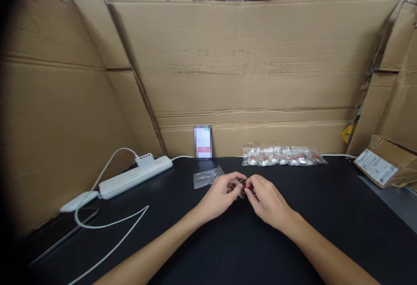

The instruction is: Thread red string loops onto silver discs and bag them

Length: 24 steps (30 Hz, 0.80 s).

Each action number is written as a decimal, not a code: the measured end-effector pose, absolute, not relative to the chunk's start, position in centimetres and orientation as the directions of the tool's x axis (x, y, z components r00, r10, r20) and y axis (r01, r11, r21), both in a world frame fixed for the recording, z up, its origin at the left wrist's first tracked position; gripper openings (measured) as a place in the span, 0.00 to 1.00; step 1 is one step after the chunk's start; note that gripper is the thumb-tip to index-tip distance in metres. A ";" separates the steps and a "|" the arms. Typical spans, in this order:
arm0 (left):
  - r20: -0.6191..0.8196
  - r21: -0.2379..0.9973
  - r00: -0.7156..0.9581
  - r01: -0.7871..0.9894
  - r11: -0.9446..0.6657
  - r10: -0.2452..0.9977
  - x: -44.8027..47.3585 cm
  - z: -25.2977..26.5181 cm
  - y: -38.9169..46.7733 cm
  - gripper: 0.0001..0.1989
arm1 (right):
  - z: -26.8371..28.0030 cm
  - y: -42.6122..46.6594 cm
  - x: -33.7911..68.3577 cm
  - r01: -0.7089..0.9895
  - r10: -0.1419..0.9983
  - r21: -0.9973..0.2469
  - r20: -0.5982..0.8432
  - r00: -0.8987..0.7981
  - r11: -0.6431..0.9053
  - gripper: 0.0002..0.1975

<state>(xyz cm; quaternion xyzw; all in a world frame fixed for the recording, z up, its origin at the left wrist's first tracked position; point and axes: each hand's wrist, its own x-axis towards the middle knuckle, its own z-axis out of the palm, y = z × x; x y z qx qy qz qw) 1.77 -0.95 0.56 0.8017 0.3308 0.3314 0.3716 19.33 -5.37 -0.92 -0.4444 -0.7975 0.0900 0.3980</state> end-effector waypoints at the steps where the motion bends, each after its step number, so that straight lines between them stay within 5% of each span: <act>1: 0.293 0.798 0.559 0.303 -0.520 0.776 1.7 0.5 -0.8 0.12 | -1.0 -5.4 19.2 0.619 0.786 -0.523 0.553 -0.275 0.585 0.04; 9: 0.323 0.608 0.477 0.557 -0.565 0.817 0.9 -0.3 0.6 0.11 | -0.8 -4.7 19.8 0.578 0.804 -0.654 0.595 -0.005 0.488 0.04; 13: 0.336 0.499 0.484 0.637 -0.588 0.808 0.5 -0.5 0.7 0.11 | -0.9 -4.4 20.8 0.697 0.793 -0.523 0.599 -0.109 0.491 0.12; 18: 0.430 0.360 0.520 0.650 -0.669 0.737 0.5 -0.2 0.2 0.09 | -1.6 -4.4 20.9 0.736 0.841 -0.469 0.479 -0.253 0.489 0.09; 24: 0.491 0.320 0.654 0.479 -0.817 0.576 1.1 0.4 -1.2 0.15 | -1.5 -4.0 20.9 0.738 0.859 -0.478 0.432 -0.274 0.476 0.07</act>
